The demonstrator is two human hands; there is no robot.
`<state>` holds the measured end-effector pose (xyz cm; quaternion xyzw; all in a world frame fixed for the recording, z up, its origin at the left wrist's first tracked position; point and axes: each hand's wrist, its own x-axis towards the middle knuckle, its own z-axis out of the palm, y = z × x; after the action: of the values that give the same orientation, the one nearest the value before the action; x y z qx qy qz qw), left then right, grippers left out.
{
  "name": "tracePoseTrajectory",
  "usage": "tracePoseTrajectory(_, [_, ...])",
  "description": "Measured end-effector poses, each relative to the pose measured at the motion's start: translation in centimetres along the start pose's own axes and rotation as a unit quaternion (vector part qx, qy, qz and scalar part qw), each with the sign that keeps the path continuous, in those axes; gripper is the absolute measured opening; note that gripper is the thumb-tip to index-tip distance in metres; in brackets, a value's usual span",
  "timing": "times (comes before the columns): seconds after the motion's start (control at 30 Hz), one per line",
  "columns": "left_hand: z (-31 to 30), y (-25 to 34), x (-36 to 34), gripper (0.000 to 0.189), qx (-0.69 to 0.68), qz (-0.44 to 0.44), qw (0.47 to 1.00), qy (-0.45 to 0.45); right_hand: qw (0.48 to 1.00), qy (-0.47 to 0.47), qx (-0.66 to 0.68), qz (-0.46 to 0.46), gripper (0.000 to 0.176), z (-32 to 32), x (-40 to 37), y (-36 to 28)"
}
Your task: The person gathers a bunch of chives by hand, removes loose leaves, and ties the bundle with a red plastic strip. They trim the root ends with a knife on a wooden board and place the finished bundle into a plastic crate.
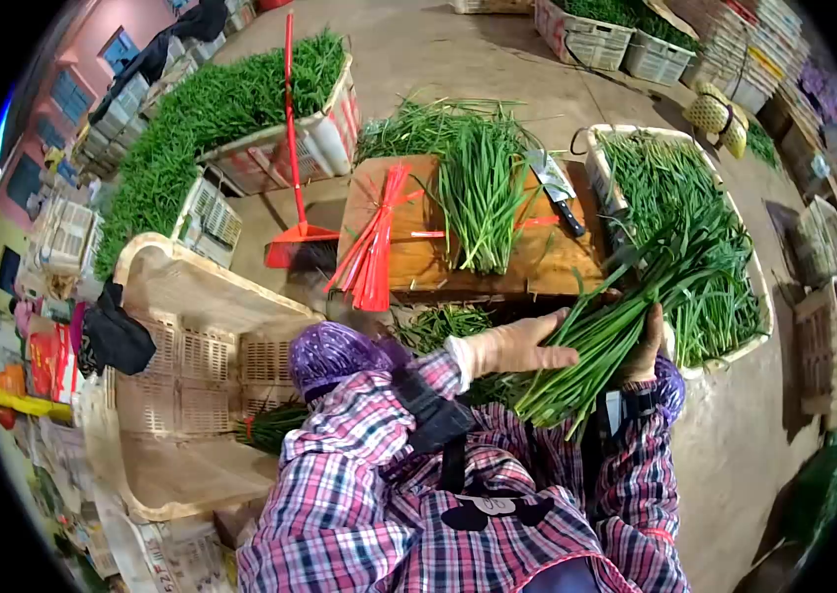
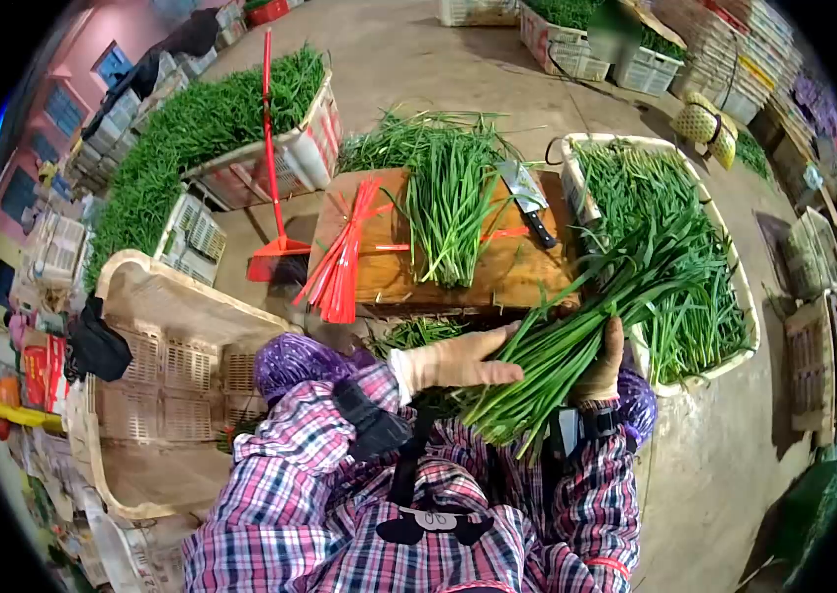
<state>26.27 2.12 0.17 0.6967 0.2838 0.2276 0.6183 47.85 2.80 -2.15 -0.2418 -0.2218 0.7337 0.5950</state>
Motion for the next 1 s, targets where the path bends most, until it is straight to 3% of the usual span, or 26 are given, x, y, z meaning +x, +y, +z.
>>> tracePoseTrajectory(0.03, [0.5,0.4,0.4,0.089,0.004,0.018,1.0,0.003,1.0,0.015,-0.022,-0.004,0.064,0.3,0.4,-0.3])
tracePoseTrajectory(0.07, [0.5,-0.8,1.1,0.085,0.055,-0.012,0.996,0.062,0.998,0.003,-0.063,0.007,0.065,1.4,1.1,-0.8])
tracePoseTrajectory(0.1, [0.3,-0.4,1.2,0.089,0.003,0.021,0.998,0.06,0.995,-0.01,-0.094,0.015,0.065,3.2,1.5,-1.4])
tracePoseTrajectory(0.13, [0.1,0.3,0.9,0.092,0.032,0.002,0.994,0.101,0.99,0.006,-0.138,-0.017,0.069,4.2,2.5,-1.6])
tracePoseTrajectory(0.23, [-2.3,2.7,0.6,0.095,0.087,-0.003,0.976,0.2,0.987,-0.003,-0.159,0.029,0.063,9.5,6.3,-2.1])
tracePoseTrajectory(0.3, [-5.1,1.8,0.9,0.093,0.076,0.02,0.96,0.268,0.993,-0.015,-0.108,0.051,0.059,12.0,10.8,-0.4])
tracePoseTrajectory(0.43, [-11.4,3.5,-1.1,0.076,-0.04,-0.034,0.942,0.33,0.971,-0.121,-0.207,0.015,0.05,16.4,17.8,3.0])
tracePoseTrajectory(0.5, [-13.7,0.5,-0.9,0.07,-0.09,-0.02,0.917,0.388,0.978,-0.08,-0.167,0.092,0.046,14.6,22.5,6.3])
tracePoseTrajectory(0.53, [-14.6,-0.8,-0.7,0.073,-0.072,-0.097,0.899,0.421,0.972,-0.082,-0.18,0.13,0.045,13.3,24.5,7.6])
tracePoseTrajectory(0.63, [-16.7,-6.7,0.8,0.082,-0.042,-0.232,0.881,0.41,0.944,-0.019,-0.266,0.193,0.085,9.2,28.3,10.8])
tracePoseTrajectory(0.67, [-16.9,-8.3,1.2,0.085,-0.02,-0.258,0.877,0.404,0.924,0.029,-0.316,0.214,0.111,6.3,30.1,12.1])
tracePoseTrajectory(0.7, [-17.0,-8.5,1.4,0.085,-0.024,-0.265,0.878,0.398,0.92,0.02,-0.328,0.214,0.119,6.0,29.8,12.2])
tracePoseTrajectory(0.77, [-17.2,-9.0,2.1,0.086,-0.022,-0.328,0.865,0.38,0.92,0.026,-0.332,0.206,0.118,5.3,29.3,12.4])
tracePoseTrajectory(0.8, [-17.2,-10.1,2.3,0.086,-0.018,-0.304,0.871,0.385,0.92,-0.009,-0.334,0.206,0.117,5.7,28.8,11.4])
tracePoseTrajectory(0.83, [-16.6,-10.8,2.5,0.082,-0.016,-0.301,0.862,0.408,0.913,0.078,-0.356,0.186,0.11,6.4,27.6,11.2])
tracePoseTrajectory(0.93, [-16.5,-11.4,2.7,0.078,-0.046,-0.279,0.874,0.394,0.921,-0.023,-0.347,0.176,0.096,6.5,27.6,10.0])
tracePoseTrajectory(1.0, [-16.4,-10.4,2.6,0.074,-0.041,-0.286,0.864,0.413,0.921,0.001,-0.348,0.177,0.092,7.7,26.9,9.2])
